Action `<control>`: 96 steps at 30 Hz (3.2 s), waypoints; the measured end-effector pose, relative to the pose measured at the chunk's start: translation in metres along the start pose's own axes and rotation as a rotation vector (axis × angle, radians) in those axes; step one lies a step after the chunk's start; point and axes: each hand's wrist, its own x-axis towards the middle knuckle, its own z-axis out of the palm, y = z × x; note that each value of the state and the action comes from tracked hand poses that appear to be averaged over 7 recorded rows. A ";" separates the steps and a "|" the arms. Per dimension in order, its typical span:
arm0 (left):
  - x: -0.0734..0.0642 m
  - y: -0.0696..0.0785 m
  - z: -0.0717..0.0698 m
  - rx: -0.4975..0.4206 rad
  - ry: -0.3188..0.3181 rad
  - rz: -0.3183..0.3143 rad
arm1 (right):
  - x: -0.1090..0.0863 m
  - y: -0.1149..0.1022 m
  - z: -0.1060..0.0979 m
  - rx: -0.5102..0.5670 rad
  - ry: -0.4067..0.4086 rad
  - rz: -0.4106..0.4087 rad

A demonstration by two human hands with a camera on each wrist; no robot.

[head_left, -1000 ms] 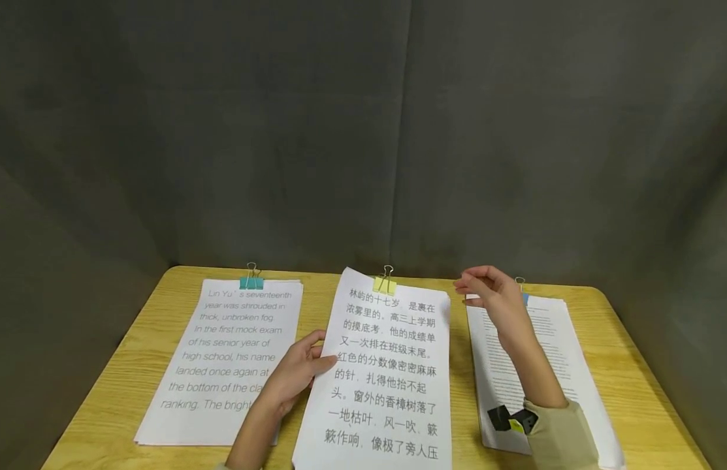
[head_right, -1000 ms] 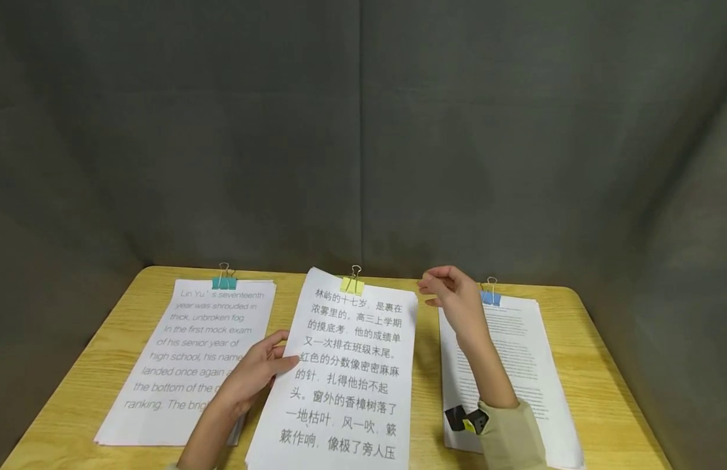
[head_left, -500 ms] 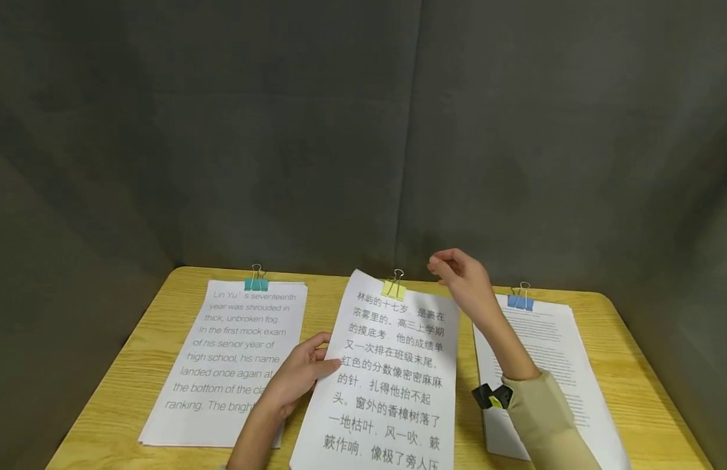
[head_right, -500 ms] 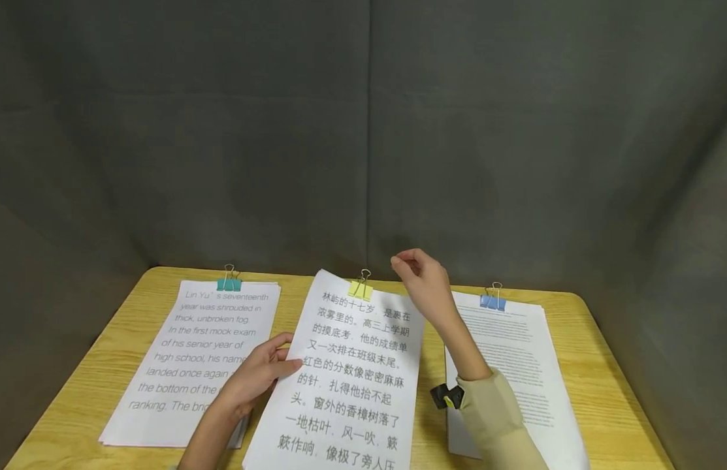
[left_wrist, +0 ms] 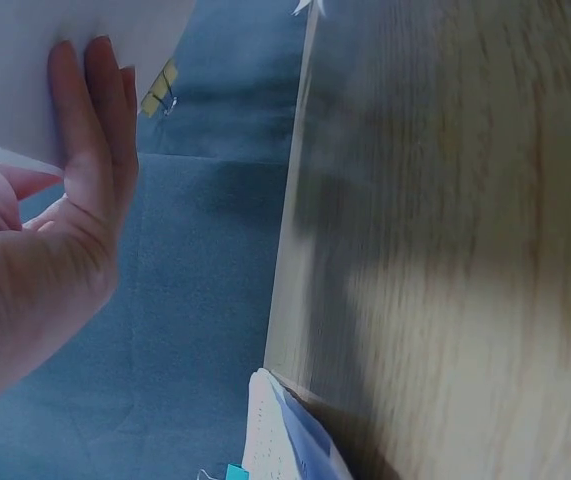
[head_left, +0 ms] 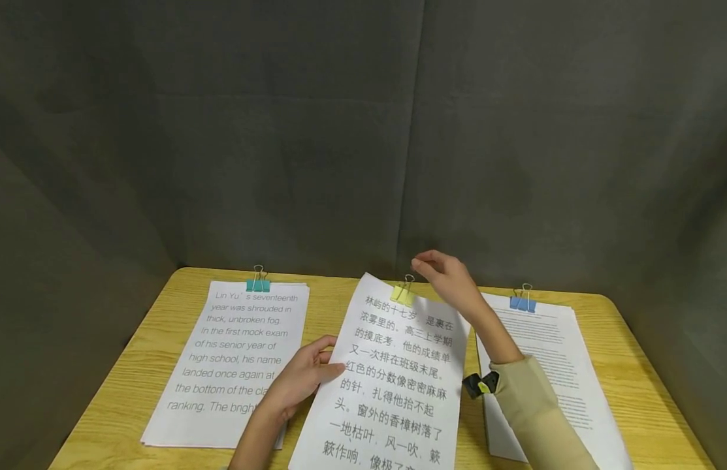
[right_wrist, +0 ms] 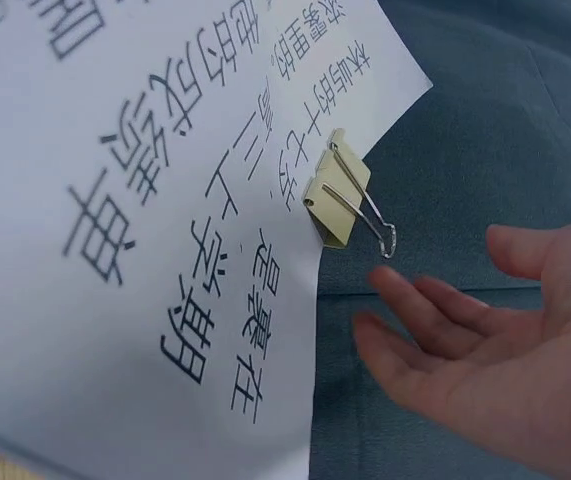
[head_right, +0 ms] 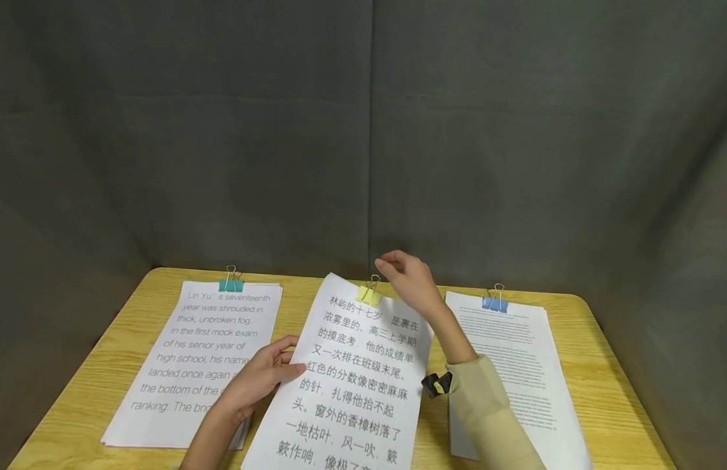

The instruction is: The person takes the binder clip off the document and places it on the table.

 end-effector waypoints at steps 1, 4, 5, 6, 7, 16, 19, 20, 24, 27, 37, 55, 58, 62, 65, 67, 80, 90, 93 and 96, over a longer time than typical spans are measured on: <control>0.000 0.000 0.000 -0.002 -0.001 -0.002 | 0.001 0.001 0.000 0.027 -0.023 0.005; 0.000 0.000 0.001 -0.012 -0.003 -0.007 | 0.004 0.003 -0.001 0.100 -0.089 0.008; 0.000 0.001 0.001 -0.013 -0.005 -0.006 | 0.005 0.003 -0.001 0.117 -0.109 0.007; 0.000 0.001 0.001 -0.014 -0.005 -0.005 | 0.005 0.004 -0.001 0.132 -0.127 0.008; 0.000 0.001 0.001 -0.013 -0.006 -0.003 | 0.006 0.004 -0.001 0.143 -0.145 0.006; -0.002 0.001 0.002 -0.006 -0.008 0.009 | 0.007 0.010 -0.003 0.155 -0.213 0.017; -0.002 0.001 0.002 -0.003 -0.001 0.013 | 0.008 0.014 -0.003 0.130 -0.198 0.041; -0.002 0.001 0.002 -0.004 0.001 0.014 | 0.009 0.015 -0.003 0.119 -0.197 0.044; -0.002 0.000 0.001 0.001 0.002 0.013 | 0.010 0.019 -0.003 0.053 -0.210 0.057; -0.001 -0.001 0.000 0.004 0.000 0.015 | 0.010 0.021 -0.004 -0.001 -0.257 0.042; -0.003 -0.001 -0.002 -0.005 0.003 0.013 | 0.011 0.026 -0.004 0.117 -0.319 0.079; -0.006 0.007 -0.003 -0.004 0.029 0.026 | 0.014 0.016 -0.007 0.348 -0.307 0.133; -0.006 0.007 -0.003 -0.001 0.036 0.017 | 0.013 0.013 -0.007 0.346 -0.294 0.134; -0.007 0.005 -0.004 0.002 0.041 0.010 | 0.011 0.011 -0.003 0.321 -0.261 0.122; -0.008 0.004 -0.004 -0.003 0.038 0.012 | 0.011 0.012 0.000 0.306 -0.229 0.112; -0.008 0.004 -0.005 -0.011 0.033 0.015 | 0.011 0.014 0.001 0.294 -0.215 0.096; -0.007 0.005 -0.008 -0.004 0.058 0.019 | 0.012 0.007 0.016 0.139 -0.068 -0.049; -0.007 0.005 -0.008 0.002 0.052 0.015 | 0.012 0.008 0.002 0.180 0.144 -0.051; -0.006 0.005 -0.008 0.007 0.057 0.008 | 0.010 0.011 -0.011 0.195 0.203 -0.059; -0.007 0.004 -0.010 0.015 0.076 -0.006 | 0.006 0.014 -0.022 0.206 0.227 -0.056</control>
